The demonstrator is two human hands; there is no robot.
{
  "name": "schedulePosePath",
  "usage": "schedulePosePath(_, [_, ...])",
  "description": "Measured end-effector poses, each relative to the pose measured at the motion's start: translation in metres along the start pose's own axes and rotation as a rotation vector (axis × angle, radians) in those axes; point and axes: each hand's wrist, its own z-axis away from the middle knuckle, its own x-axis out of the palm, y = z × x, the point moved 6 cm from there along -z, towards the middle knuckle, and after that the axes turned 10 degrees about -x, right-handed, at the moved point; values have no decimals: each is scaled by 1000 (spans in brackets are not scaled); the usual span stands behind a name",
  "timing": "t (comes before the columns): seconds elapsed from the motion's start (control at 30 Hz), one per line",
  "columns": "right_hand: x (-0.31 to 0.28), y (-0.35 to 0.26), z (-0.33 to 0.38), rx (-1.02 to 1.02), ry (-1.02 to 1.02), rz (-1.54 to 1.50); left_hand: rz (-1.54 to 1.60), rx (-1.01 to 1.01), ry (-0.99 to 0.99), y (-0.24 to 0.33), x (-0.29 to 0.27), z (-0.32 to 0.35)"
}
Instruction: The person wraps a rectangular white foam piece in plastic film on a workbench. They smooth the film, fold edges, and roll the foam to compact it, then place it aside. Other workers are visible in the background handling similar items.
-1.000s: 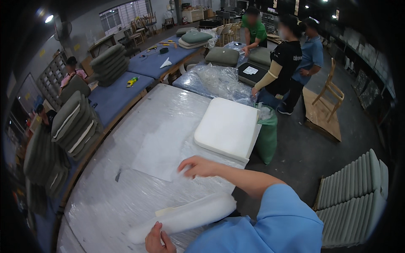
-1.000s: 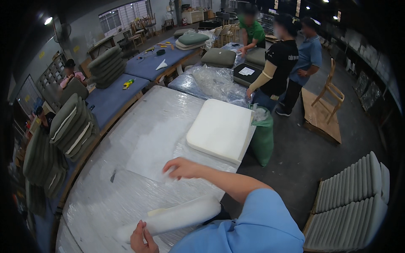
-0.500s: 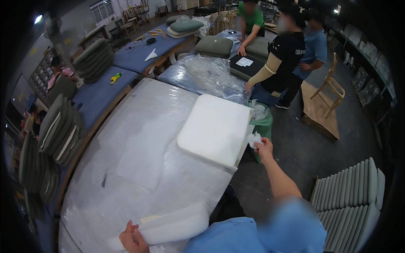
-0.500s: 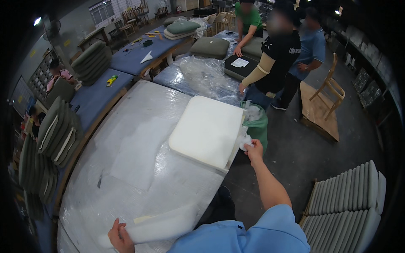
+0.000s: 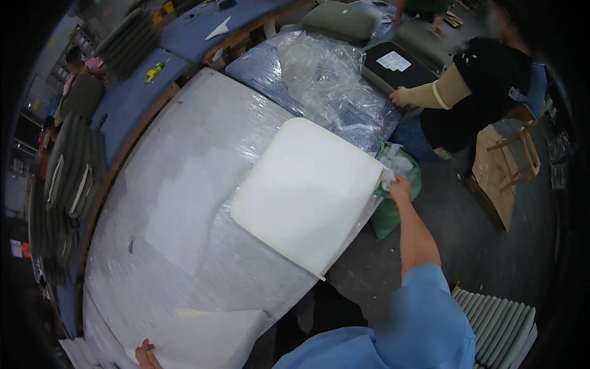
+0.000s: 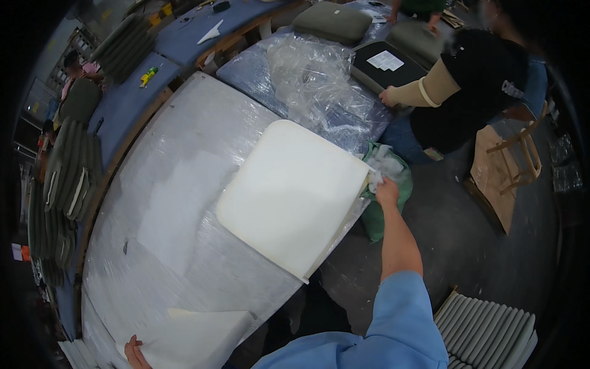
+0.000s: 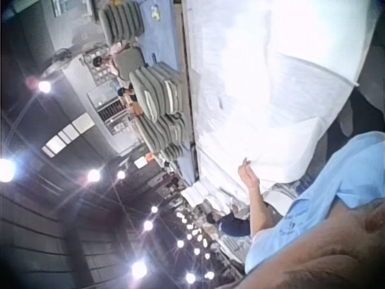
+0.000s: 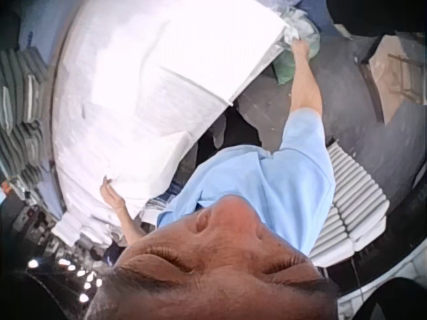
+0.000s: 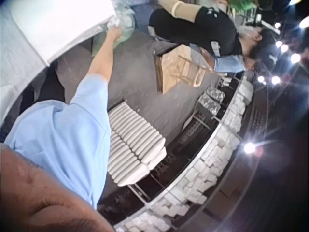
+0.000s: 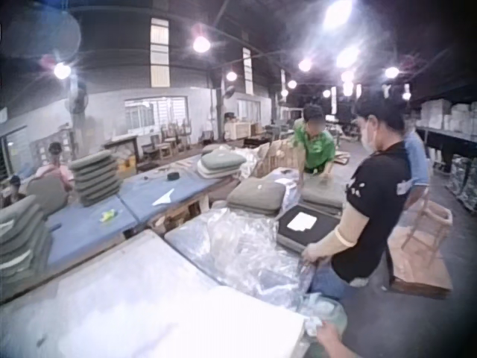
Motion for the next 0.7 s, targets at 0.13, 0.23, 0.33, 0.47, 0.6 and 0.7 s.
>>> schedulePosePath(0.13, [24, -16, -28, -239, -155, 461, -44, -22, -10, 5, 3, -2])
schedulePosePath(0.23, [34, -27, -40, -302, -182, 520, -96, -72, -24, 2, 6, -1])
schedulePosePath(0.33, [37, -14, -49, -343, -220, 597, -109, -86, -44, 0, 7, -10])
schedulePosePath(0.47, [45, 2, -51, -304, -559, 655, -124, -92, -38, -1, 10, -17])
schedulePosePath(0.6, [37, -5, -34, -422, -886, 647, -121, -114, -47, -5, 13, -10])
schedulePosePath(0.7, [49, -12, -27, -337, -996, 652, -106, -188, -49, -5, -1, -2])
